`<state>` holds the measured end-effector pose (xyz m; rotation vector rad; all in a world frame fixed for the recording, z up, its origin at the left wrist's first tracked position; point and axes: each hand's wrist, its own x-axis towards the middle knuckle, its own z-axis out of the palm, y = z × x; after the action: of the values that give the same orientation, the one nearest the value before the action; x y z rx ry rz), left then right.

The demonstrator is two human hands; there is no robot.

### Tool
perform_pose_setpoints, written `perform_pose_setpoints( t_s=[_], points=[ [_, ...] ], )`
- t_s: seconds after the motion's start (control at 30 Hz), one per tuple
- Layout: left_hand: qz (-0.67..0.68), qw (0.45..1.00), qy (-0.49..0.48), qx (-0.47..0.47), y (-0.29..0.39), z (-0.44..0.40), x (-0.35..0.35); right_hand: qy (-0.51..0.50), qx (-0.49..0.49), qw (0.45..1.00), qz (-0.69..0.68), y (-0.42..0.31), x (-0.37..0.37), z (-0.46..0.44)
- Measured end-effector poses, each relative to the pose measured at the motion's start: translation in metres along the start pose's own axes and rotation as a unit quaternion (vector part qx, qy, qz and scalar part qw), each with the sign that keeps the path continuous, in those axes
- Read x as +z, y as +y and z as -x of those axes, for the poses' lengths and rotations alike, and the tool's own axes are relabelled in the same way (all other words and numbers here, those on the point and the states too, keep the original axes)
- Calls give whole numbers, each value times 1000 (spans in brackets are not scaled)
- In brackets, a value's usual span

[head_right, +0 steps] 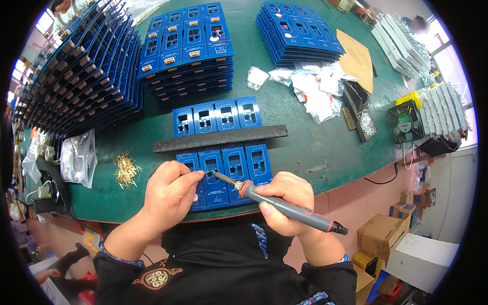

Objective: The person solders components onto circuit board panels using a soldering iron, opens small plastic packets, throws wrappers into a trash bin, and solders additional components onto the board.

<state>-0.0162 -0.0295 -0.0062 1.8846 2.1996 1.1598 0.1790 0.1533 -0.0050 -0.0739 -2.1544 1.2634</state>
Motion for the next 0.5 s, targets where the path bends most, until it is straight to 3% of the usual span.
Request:
perform_pose_setpoints(
  t_s=[0.5],
  points=[
    [10,1000,14,-3,1,1,-1,16,17,1000,-14,-3,-3,0]
  ],
)
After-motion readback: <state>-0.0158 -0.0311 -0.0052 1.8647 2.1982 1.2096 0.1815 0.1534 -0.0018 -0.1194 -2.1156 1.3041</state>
